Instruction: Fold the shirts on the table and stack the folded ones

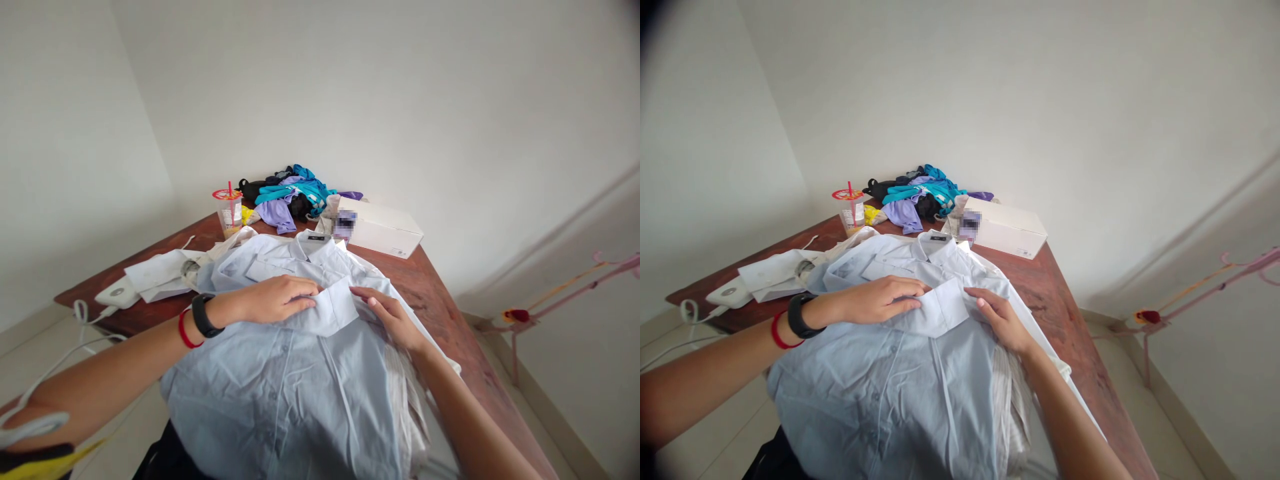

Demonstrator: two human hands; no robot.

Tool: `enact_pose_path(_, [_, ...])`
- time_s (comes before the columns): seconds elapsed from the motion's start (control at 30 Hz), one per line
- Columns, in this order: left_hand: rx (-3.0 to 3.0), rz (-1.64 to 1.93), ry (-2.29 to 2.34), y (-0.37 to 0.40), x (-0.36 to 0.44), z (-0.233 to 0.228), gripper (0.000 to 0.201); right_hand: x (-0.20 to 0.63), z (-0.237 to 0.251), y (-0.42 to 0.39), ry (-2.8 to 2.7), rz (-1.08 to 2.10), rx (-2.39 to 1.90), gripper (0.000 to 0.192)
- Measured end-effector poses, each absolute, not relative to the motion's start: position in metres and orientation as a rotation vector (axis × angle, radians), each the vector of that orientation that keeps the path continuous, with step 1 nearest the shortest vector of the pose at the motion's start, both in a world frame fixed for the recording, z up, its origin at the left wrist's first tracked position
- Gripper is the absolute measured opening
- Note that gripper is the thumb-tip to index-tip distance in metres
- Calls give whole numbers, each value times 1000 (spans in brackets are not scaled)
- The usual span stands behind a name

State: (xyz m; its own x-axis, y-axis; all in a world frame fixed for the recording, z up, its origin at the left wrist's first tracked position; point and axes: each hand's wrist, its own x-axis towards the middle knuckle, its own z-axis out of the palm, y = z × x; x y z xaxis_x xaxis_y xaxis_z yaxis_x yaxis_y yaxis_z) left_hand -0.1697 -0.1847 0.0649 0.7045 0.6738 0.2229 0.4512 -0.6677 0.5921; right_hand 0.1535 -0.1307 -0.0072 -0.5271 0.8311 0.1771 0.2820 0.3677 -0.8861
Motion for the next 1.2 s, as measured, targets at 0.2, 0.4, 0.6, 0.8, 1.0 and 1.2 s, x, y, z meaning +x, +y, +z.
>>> enact_pose_path(0.2, [2439, 536, 840, -187, -162, 63, 20, 140, -2, -143, -1771, 1618, -759, 70])
enact_pose_path(0.4, [2480, 483, 854, -185, -158, 55, 23, 132, 2, -148, -1797, 1758, -751, 41])
enact_pose_path(0.6, [2472, 384, 977, -184, -161, 56, 22, 135, 5, -149, -1851, 1704, -821, 31])
enact_pose_path(0.8, [2447, 181, 1162, -166, -190, 56, 34, 139, 11, -151, -1809, 1727, -783, 33])
enact_pose_path(1.0, [2325, 93, 1171, -147, -230, 63, 30, 147, 2, -146, -1638, 1744, -823, 34])
enact_pose_path(1.2, [2321, 29, 1241, -145, -251, 80, 35, 153, -1, -142, -1433, 1740, -892, 28])
